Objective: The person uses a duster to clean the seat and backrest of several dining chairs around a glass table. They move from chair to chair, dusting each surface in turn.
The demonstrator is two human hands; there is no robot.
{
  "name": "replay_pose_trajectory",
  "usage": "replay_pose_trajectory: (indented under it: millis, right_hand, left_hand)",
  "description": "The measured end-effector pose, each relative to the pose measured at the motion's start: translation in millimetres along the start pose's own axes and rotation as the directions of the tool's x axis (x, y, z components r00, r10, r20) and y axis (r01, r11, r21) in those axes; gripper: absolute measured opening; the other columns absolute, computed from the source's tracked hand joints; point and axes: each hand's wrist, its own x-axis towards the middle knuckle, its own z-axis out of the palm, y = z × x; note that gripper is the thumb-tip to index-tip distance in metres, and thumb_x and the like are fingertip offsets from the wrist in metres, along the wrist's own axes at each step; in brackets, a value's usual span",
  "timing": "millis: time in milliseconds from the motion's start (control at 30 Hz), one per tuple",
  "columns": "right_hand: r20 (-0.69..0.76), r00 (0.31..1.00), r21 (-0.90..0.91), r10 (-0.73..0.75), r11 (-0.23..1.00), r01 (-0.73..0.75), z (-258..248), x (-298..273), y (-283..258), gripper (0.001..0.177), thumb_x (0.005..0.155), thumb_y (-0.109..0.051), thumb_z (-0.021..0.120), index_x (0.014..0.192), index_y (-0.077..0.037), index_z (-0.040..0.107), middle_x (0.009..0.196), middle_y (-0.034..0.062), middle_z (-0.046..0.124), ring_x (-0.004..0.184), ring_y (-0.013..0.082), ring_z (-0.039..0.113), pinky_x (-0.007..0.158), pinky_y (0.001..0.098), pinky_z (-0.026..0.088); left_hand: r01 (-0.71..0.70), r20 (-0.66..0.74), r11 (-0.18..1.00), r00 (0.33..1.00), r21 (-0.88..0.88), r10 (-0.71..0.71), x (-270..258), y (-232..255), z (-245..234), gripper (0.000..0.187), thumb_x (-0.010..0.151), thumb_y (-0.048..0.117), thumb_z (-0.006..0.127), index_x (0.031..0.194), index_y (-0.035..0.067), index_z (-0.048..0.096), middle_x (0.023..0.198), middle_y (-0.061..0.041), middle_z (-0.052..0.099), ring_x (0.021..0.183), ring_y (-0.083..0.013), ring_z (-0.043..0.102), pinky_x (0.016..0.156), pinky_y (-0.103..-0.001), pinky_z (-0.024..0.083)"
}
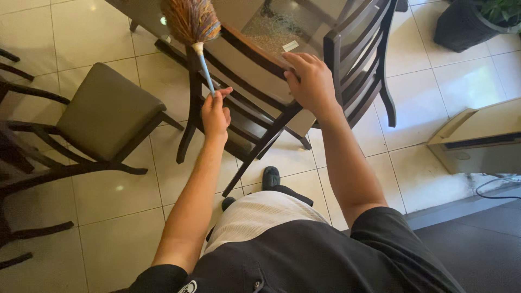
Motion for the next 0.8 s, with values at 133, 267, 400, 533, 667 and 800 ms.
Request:
replay_pose_trajectory:
  millis: [133,267,400,533,667,800]
  right_hand:
    - [-0.098,0.988,0.006,-0.115,0.993,0.116,12,-15,-22,0.04,0.086,-0.002,0.073,0.126,-0.006,0.071,0.128,0.0119,0.069,0.125,0.0338,0.061,0.11,0.0465,0.045]
    - [-0.118,0.982,-0.004,-0.148,0.989,0.148,26,-26,-40,0.042,0.082,0.002,0.073,0.123,-0.006,0.071,0.129,0.0125,0.069,0.128,0.0348,0.059,0.113,0.0487,0.044]
    - [-0.145,0.98,-0.011,-0.135,0.991,0.135,43,-39,-52,0.04,0.082,0.003,0.073,0.121,-0.005,0.073,0.128,0.0122,0.069,0.128,0.0343,0.059,0.114,0.0517,0.041]
    - [-0.2,0.977,0.035,-0.08,0.995,0.089,62,-59,-59,0.037,0.084,0.006,0.071,0.118,-0.006,0.074,0.128,0.011,0.07,0.131,0.0356,0.058,0.116,0.0491,0.043]
    - [-0.367,0.927,-0.032,-0.075,0.997,0.068,74,-70,-51,0.038,0.081,0.009,0.072,0.115,-0.007,0.075,0.133,0.0103,0.067,0.137,0.0365,0.054,0.119,0.0472,0.042]
    - [-0.5,0.86,-0.043,0.102,0.989,-0.143,73,-88,-29,0.048,0.088,0.008,0.072,0.134,-0.006,0.07,0.157,0.0176,0.047,0.152,0.0419,0.036,0.128,0.0488,0.036]
  left_hand:
    - [-0.03,-0.005,0.999,1.0,-0.045,0.029,-16,6,-24,0.03,0.109,0.031,0.048,0.11,0.005,0.062,0.119,-0.01,0.072,0.042,-0.0038,0.03,0.038,-0.022,0.021]
    - [-0.018,-0.059,0.998,0.998,-0.065,0.014,-30,10,-52,0.031,0.109,0.03,0.048,0.11,0.003,0.062,0.113,-0.011,0.072,0.043,-0.0039,0.03,0.038,-0.023,0.021]
    - [-0.029,-0.077,0.998,0.997,-0.048,0.025,-48,14,-80,0.033,0.11,0.032,0.047,0.112,0.004,0.063,0.11,-0.011,0.072,0.043,-0.0041,0.03,0.039,-0.024,0.021]
    - [-0.004,-0.113,1.0,0.994,0.007,0.004,-67,21,-106,0.035,0.109,0.035,0.047,0.111,0.005,0.063,0.107,-0.011,0.073,0.042,-0.0042,0.03,0.039,-0.023,0.021]
    - [-0.003,-0.103,1.0,0.995,-0.027,0.001,-80,23,-128,0.034,0.108,0.035,0.048,0.111,0.005,0.064,0.104,-0.012,0.073,0.041,-0.0041,0.029,0.038,-0.023,0.02]
    - [-0.002,-0.087,1.0,0.996,-0.001,0.002,-92,21,-140,0.035,0.109,0.035,0.048,0.112,0.005,0.064,0.104,-0.011,0.073,0.043,-0.004,0.03,0.039,-0.023,0.021]
